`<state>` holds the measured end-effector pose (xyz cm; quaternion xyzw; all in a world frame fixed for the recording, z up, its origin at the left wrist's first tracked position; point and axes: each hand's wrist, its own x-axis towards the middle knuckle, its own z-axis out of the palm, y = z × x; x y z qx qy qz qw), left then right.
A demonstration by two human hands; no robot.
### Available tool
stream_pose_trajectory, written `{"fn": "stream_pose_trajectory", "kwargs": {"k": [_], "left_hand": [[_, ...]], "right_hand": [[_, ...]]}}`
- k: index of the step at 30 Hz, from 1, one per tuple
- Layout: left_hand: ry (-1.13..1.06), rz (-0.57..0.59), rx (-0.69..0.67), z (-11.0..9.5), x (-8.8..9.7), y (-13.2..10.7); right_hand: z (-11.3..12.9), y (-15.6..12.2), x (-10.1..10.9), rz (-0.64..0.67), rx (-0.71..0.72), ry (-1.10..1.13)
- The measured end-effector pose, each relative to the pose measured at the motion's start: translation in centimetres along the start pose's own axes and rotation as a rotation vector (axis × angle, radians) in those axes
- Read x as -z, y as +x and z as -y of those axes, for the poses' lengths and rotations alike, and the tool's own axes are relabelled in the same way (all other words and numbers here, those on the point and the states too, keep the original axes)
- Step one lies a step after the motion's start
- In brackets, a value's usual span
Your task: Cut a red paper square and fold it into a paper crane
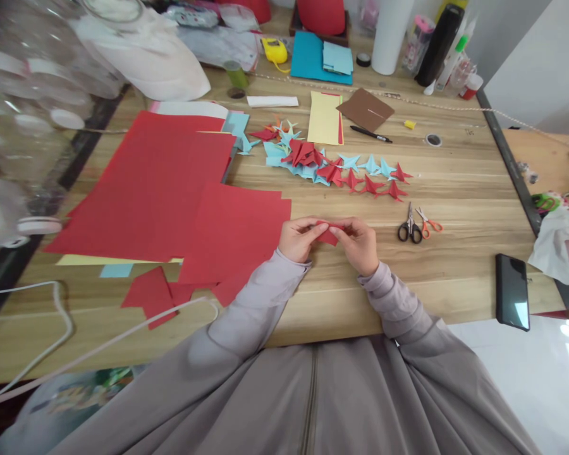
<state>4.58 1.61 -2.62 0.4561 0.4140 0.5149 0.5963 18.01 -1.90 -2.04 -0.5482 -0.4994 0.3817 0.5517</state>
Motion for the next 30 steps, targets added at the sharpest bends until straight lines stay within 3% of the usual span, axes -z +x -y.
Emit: {"fn": "stream_pose_trajectory", "kwargs": {"k": [13,19,24,30], "left_hand": [[-0.006,0.035,-0.095,-0.6,0.0,-0.1],[-0.079,0.012,-0.038,-0.1,0.2,0.1],[-0.165,-0.049,0.035,0.5,0.0,0.2],[0.028,0.009,-0.049,0.0,-0.2,-0.2]], "right_hand": [[0.7,0.0,0.0,0.017,0.020,0.073],[0.8,0.0,-0.3,0.020,-0.038,0.140],[0.6,0.4,-0.2,-0.052,-0.098,0.234],[0.7,0.6,0.0,-0.074,-0.147,0.308]]}}
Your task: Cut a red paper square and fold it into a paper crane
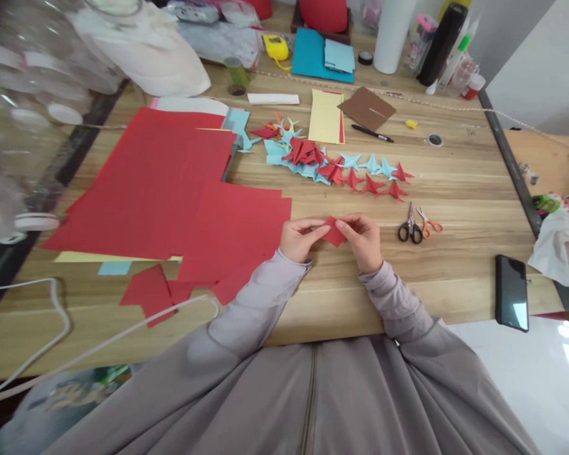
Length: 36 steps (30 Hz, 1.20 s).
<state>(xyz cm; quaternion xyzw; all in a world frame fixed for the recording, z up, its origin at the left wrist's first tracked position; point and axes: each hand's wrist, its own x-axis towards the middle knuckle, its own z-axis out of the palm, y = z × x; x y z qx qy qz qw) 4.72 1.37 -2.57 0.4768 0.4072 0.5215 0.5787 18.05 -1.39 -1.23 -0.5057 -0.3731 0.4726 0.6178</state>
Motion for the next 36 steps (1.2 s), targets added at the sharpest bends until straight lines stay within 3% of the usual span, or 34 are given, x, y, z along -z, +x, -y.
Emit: {"fn": "stream_pose_trajectory", "kwargs": {"k": [5,12,20,28,36], "left_hand": [[0.123,0.095,-0.123,-0.71,-0.14,-0.31],[0.069,0.133,-0.120,-0.82,-0.11,-0.18],[0.057,0.073,-0.141,-0.48,0.04,-0.03],[0.030,-0.018,-0.091,-0.76,-0.14,0.07],[-0.015,0.067,-0.057,-0.67,0.00,0.03]], "right_hand": [[0.16,-0.28,-0.16,0.096,0.048,-0.062],[0.23,-0.19,0.24,0.133,0.088,0.036],[0.49,-0.22,0.00,0.198,0.089,-0.038],[0.49,-0.32,-0.15,0.161,0.105,-0.078],[0.41,-0.28,0.10,0.142,0.030,-0.117]]}}
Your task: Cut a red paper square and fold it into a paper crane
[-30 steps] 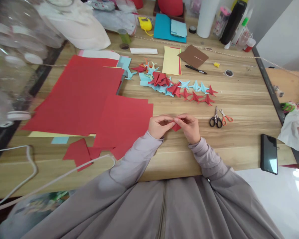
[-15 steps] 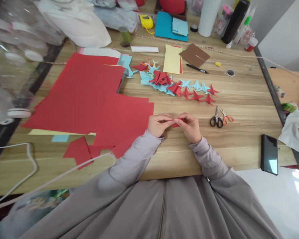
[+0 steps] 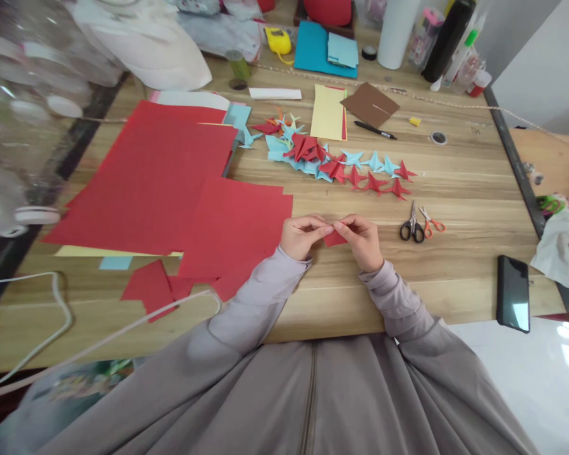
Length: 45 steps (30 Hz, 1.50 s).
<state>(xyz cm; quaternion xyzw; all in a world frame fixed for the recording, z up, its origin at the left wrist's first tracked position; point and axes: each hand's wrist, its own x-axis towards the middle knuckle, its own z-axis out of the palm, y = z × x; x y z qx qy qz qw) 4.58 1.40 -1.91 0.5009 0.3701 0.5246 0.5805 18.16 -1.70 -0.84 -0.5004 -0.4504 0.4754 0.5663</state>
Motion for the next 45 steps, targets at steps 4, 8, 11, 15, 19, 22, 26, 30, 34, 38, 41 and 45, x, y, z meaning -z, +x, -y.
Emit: {"fn": "stream_pose_trajectory", "kwargs": {"k": [4,8,11,15,19,22,26,30,34,38,41,45], "left_hand": [[0.020,0.023,0.017,0.00,-0.01,-0.01],[0.064,0.012,0.010,0.06,-0.08,-0.05],[0.090,0.017,0.030,0.06,-0.12,-0.11],[0.096,-0.011,0.057,0.16,-0.09,-0.12],[0.111,-0.095,0.096,0.46,0.05,-0.06],[0.100,-0.091,0.092,0.66,0.15,0.01],[0.099,-0.095,0.089,0.55,0.19,-0.07],[0.109,-0.083,0.190,0.00,0.05,-0.32],[0.070,-0.121,0.161,-0.09,0.00,-0.22],[0.014,-0.173,0.053,0.42,0.25,0.15],[-0.060,-0.075,0.080,0.52,0.31,0.22],[0.005,0.034,0.038,0.15,0.10,0.06]], "right_hand": [[0.11,-0.07,0.01,0.028,-0.012,-0.022],[0.00,-0.10,-0.04,0.023,-0.013,-0.093],[-0.14,-0.07,-0.12,0.017,-0.024,-0.117],[-0.21,0.04,-0.33,-0.021,-0.045,-0.041],[-0.23,0.19,-0.34,-0.079,-0.074,0.041],[-0.18,0.20,-0.23,-0.078,-0.101,0.081],[0.01,0.15,-0.16,-0.055,-0.141,0.158],[0.00,0.14,-0.11,-0.080,-0.166,0.154],[-0.23,0.18,-0.05,-0.080,-0.138,0.102],[-0.30,0.18,-0.11,-0.048,-0.099,0.044],[-0.35,0.06,-0.15,-0.016,-0.056,-0.033],[-0.55,-0.18,-0.21,0.042,0.011,-0.141]]}}
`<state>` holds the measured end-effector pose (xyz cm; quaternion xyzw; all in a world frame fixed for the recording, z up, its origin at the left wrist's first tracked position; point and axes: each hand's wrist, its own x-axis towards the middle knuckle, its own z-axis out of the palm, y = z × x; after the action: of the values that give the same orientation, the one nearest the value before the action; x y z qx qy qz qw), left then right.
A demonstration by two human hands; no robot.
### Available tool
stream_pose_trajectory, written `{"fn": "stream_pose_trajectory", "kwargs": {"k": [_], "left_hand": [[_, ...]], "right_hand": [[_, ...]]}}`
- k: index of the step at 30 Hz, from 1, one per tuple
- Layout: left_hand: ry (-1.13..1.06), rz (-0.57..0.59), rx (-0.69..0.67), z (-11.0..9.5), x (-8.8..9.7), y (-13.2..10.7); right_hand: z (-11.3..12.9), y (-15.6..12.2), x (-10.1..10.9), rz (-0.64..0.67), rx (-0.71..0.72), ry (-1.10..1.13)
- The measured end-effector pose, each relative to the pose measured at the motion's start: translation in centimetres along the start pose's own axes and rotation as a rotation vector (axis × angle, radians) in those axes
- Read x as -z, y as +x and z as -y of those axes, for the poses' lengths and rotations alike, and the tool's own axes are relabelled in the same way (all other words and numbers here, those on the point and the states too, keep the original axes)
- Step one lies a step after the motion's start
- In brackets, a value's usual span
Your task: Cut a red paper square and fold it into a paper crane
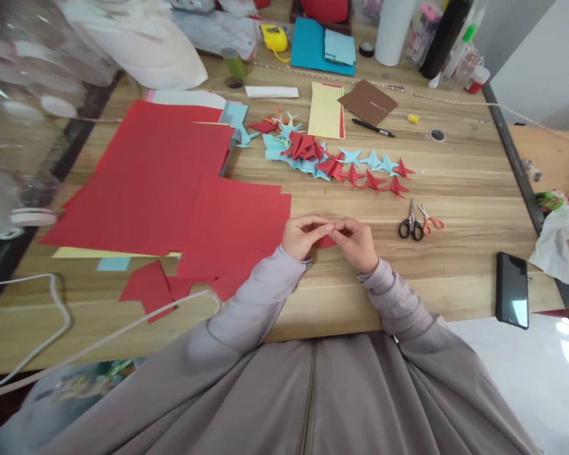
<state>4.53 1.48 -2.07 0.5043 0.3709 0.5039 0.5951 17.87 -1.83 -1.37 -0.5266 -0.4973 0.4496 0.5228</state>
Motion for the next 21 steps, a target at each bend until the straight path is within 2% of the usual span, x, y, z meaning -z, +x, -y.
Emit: {"fn": "stream_pose_trajectory", "kwargs": {"k": [3,7,12,21], "left_hand": [[0.059,-0.020,-0.041,-0.21,-0.12,-0.10],[0.068,-0.047,-0.022,-0.13,-0.13,-0.08],[0.063,-0.160,0.023,0.22,0.11,0.16],[0.081,-0.248,-0.024,0.52,0.15,0.31]], "right_hand": [[-0.18,-0.08,-0.10,0.023,0.005,-0.057],[-0.42,-0.07,-0.17,0.029,-0.022,-0.096],[-0.33,-0.09,-0.22,0.048,-0.002,-0.190],[0.31,-0.24,-0.12,0.135,0.018,-0.355]]}}
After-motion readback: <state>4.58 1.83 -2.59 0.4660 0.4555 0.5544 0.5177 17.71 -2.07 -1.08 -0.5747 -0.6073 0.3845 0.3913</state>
